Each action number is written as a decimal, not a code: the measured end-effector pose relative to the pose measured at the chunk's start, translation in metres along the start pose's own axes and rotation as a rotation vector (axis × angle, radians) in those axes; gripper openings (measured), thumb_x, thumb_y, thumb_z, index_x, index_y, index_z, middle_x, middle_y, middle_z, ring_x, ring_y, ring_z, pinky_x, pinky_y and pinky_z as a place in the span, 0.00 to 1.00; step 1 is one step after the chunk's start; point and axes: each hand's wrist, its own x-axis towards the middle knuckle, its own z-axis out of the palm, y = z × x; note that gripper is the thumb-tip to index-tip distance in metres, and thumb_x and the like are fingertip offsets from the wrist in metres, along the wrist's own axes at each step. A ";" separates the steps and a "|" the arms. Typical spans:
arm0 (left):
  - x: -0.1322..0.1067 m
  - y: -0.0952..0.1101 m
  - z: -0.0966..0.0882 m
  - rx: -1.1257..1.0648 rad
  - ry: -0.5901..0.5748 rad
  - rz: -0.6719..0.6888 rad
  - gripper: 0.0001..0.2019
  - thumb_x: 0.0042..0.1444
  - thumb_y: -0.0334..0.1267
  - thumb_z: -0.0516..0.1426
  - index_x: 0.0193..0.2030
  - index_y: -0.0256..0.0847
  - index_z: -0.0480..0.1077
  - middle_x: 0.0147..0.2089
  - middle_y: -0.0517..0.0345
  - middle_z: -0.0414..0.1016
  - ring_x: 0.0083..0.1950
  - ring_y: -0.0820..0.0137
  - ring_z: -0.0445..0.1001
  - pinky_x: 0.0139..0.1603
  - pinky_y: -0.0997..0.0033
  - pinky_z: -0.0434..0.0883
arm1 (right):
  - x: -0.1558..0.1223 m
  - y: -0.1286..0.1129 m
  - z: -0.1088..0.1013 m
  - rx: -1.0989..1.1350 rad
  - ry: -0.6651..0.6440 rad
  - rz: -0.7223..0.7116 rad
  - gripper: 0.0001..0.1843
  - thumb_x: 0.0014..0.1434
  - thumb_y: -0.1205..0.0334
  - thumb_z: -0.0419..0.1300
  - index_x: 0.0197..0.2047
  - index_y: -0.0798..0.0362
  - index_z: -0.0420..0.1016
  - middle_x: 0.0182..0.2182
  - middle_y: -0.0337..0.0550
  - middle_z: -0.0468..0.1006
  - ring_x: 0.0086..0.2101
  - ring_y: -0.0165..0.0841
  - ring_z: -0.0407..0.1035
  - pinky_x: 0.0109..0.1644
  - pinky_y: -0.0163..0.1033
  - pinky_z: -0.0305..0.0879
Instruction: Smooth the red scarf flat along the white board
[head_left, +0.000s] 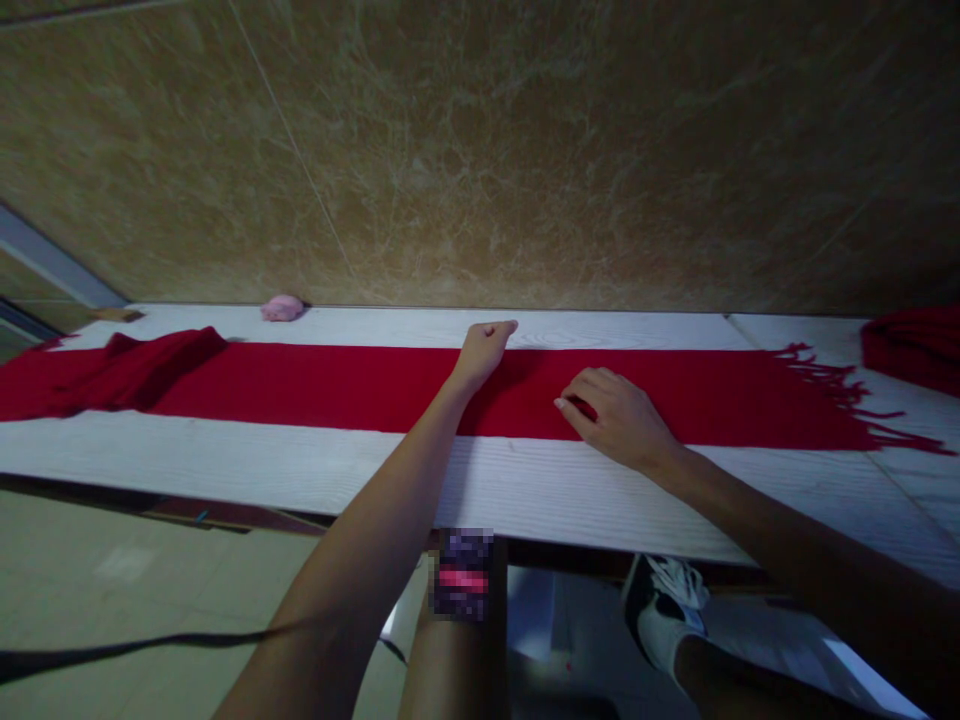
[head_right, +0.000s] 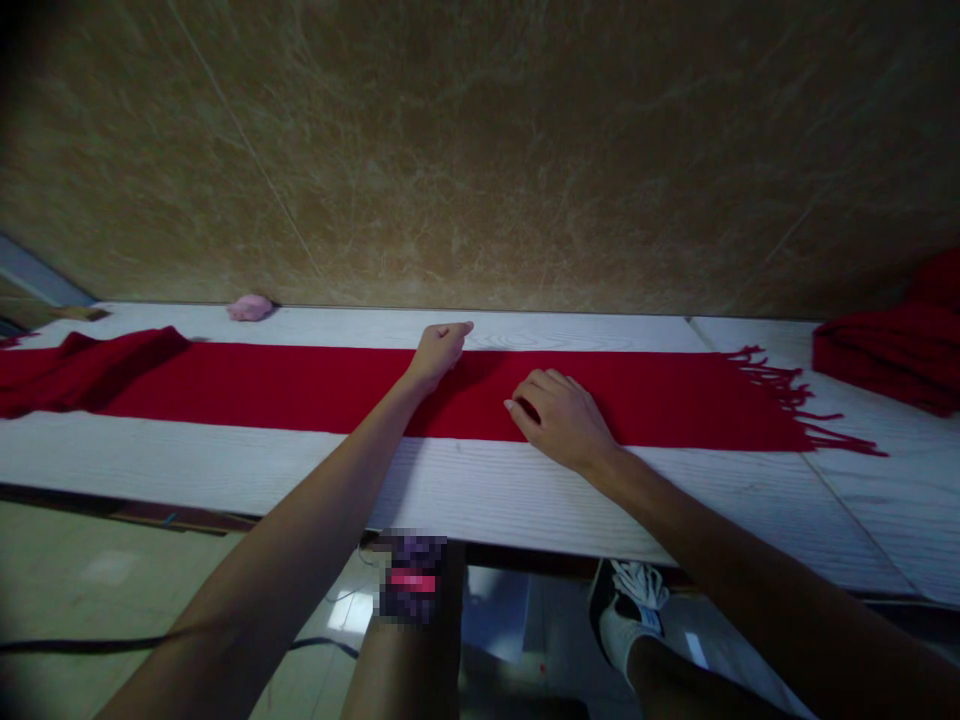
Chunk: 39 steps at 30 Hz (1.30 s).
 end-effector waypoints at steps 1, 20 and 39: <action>0.000 0.000 0.000 0.001 -0.001 0.000 0.28 0.66 0.37 0.63 0.18 0.44 0.54 0.19 0.70 0.49 0.23 0.77 0.46 0.26 0.70 0.46 | 0.000 0.000 0.000 -0.004 0.005 0.001 0.11 0.75 0.58 0.58 0.42 0.51 0.80 0.42 0.51 0.82 0.42 0.44 0.73 0.48 0.49 0.68; 0.000 0.002 0.001 0.064 -0.017 0.031 0.29 0.69 0.36 0.61 0.17 0.45 0.52 0.20 0.69 0.46 0.24 0.76 0.46 0.27 0.68 0.46 | 0.000 -0.002 -0.003 -0.045 0.048 0.076 0.13 0.74 0.55 0.58 0.51 0.52 0.80 0.50 0.55 0.81 0.49 0.48 0.72 0.51 0.52 0.68; -0.001 0.001 0.000 0.063 -0.023 0.033 0.28 0.69 0.36 0.60 0.18 0.45 0.53 0.19 0.69 0.47 0.23 0.76 0.47 0.26 0.69 0.47 | 0.001 0.001 0.000 -0.031 -0.070 0.071 0.14 0.76 0.53 0.57 0.44 0.50 0.80 0.44 0.51 0.82 0.44 0.44 0.73 0.51 0.50 0.68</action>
